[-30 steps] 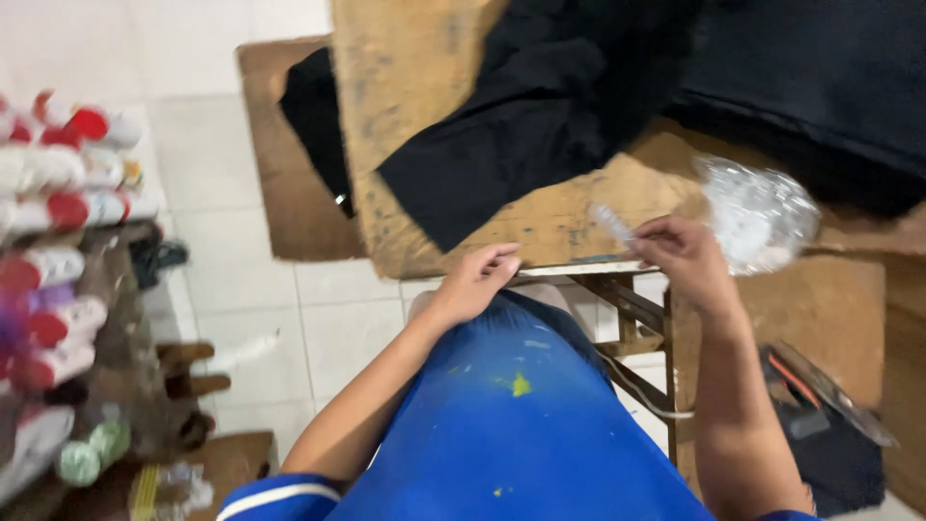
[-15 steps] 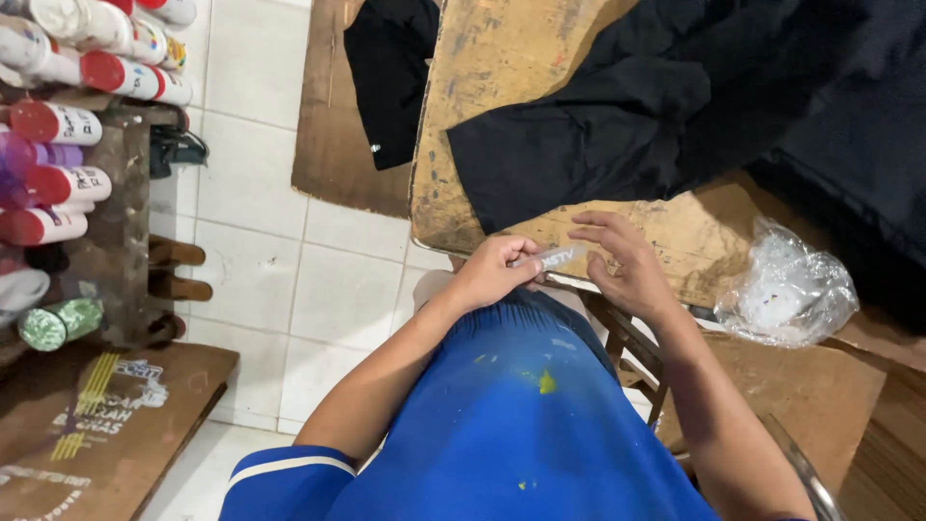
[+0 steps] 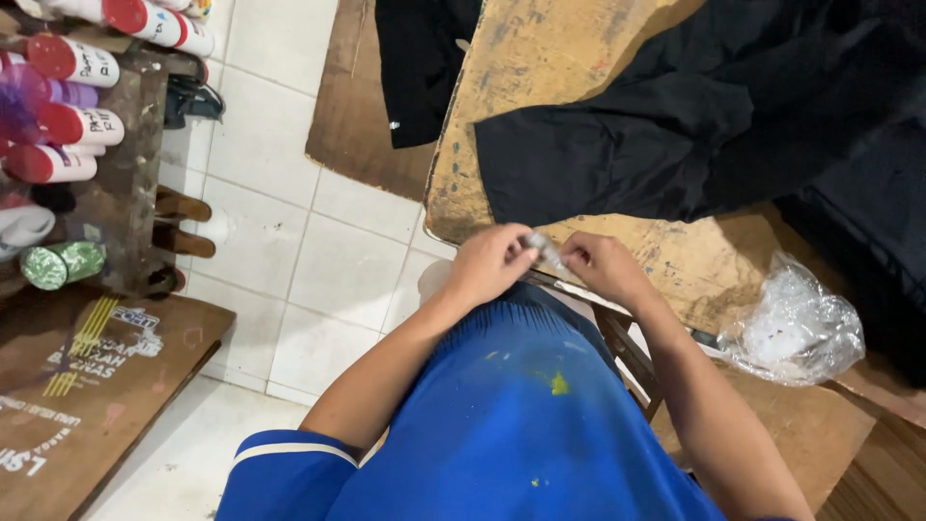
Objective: Applying heat-transfer labels to black garments using a hand iron on a wooden workbench.
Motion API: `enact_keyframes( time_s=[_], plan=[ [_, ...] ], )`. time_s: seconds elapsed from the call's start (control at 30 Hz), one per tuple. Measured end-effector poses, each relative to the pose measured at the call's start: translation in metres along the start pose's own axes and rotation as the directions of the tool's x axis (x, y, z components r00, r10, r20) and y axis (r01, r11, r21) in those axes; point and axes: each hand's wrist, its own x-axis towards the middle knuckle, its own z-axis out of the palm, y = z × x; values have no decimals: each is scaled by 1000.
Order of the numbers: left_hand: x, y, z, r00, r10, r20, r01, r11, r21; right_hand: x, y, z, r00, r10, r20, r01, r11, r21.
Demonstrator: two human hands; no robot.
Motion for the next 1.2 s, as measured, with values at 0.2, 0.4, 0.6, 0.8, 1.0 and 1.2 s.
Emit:
enact_keyframes(
  time_s=[0.2,0.4,0.6,0.8,1.0,1.2],
  plan=[
    [8,-21,5,936,133,-327,-7,933,360,45,30,9,962,225,-156,-129,875,466],
    [46,-15,26,967,132,-218,16,821,571,85,10,6,952,240,-190,-99,828,551],
    [64,-21,40,987,-5,-162,105,782,614,103,13,7,953,236,-188,-102,838,536],
    [64,-12,40,979,-53,-197,161,794,586,104,13,6,949,247,-196,-115,851,513],
    [68,-15,45,974,-96,-204,193,820,539,93,-20,-2,961,206,-186,-70,829,555],
    [68,-15,45,973,-102,-208,204,804,558,106,0,13,953,220,-209,-92,865,494]
  ],
)
